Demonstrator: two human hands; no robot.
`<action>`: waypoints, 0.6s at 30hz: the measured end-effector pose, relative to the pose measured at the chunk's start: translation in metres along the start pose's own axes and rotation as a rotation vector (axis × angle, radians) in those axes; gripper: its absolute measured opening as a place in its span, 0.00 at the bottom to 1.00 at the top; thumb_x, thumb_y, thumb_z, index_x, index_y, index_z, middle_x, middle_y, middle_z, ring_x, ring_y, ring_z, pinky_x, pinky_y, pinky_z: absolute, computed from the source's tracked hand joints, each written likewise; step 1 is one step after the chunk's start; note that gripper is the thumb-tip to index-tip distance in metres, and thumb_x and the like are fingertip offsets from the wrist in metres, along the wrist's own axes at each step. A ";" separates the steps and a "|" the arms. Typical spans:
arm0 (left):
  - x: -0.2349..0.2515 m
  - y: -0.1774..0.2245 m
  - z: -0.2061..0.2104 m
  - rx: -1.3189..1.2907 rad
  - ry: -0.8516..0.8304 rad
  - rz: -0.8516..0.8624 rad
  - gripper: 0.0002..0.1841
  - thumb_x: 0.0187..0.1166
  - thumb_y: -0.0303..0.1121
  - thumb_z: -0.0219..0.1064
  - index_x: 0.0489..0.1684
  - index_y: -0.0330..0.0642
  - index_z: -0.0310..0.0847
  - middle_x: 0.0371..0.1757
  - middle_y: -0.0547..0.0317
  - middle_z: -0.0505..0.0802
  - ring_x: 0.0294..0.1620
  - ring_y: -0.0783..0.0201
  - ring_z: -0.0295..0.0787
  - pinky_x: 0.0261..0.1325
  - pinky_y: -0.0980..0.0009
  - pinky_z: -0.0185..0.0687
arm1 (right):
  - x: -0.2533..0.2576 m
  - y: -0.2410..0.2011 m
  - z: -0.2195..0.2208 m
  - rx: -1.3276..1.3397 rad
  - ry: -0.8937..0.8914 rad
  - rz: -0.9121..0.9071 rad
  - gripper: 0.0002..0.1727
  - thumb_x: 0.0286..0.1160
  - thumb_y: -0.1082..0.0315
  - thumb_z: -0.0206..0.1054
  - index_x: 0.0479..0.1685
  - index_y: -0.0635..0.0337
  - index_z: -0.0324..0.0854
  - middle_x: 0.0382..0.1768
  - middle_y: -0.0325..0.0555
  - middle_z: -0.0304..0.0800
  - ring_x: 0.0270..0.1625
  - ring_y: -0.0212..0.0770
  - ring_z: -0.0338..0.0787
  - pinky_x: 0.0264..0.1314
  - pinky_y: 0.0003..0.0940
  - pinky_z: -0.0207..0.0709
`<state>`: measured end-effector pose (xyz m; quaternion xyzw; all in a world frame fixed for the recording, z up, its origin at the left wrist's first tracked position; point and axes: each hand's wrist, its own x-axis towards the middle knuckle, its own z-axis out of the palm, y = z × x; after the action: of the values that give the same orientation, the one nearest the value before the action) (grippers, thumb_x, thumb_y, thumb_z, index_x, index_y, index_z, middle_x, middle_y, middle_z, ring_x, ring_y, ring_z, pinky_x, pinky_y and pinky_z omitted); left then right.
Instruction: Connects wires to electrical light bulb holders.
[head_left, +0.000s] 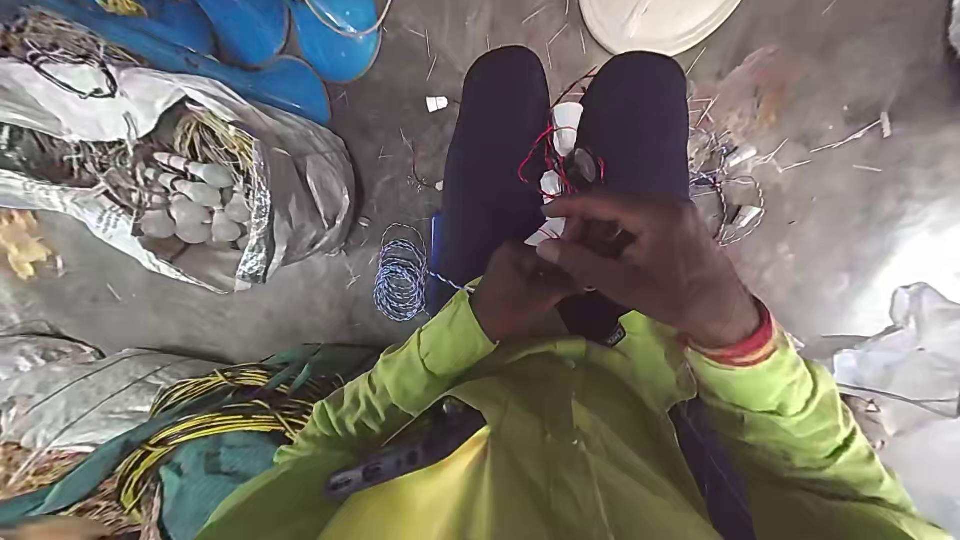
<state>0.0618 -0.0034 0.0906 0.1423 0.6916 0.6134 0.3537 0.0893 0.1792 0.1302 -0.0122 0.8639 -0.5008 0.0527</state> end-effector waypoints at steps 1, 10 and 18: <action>0.000 -0.001 0.000 0.043 0.007 0.004 0.02 0.69 0.25 0.75 0.29 0.38 0.90 0.26 0.65 0.92 0.26 0.79 0.86 0.30 0.76 0.85 | 0.003 -0.003 0.000 0.018 -0.035 0.005 0.15 0.74 0.56 0.72 0.53 0.53 0.91 0.34 0.35 0.91 0.31 0.27 0.87 0.30 0.26 0.83; 0.001 0.008 -0.002 0.105 -0.046 -0.035 0.04 0.75 0.27 0.75 0.37 0.35 0.93 0.30 0.59 0.95 0.29 0.74 0.90 0.35 0.73 0.88 | -0.012 0.007 -0.041 0.153 -0.168 0.137 0.06 0.75 0.67 0.74 0.46 0.50 0.93 0.31 0.30 0.94 0.26 0.23 0.88 0.25 0.17 0.82; 0.002 0.008 -0.001 -0.001 -0.028 -0.100 0.05 0.77 0.27 0.73 0.42 0.34 0.92 0.32 0.58 0.95 0.30 0.74 0.90 0.36 0.77 0.88 | -0.039 0.017 -0.037 -0.220 0.075 0.068 0.11 0.81 0.60 0.69 0.50 0.54 0.93 0.41 0.38 0.97 0.40 0.25 0.92 0.44 0.24 0.86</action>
<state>0.0581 -0.0018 0.0973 0.1157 0.6925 0.5933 0.3938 0.1245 0.2227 0.1366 0.0301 0.9149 -0.4011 0.0355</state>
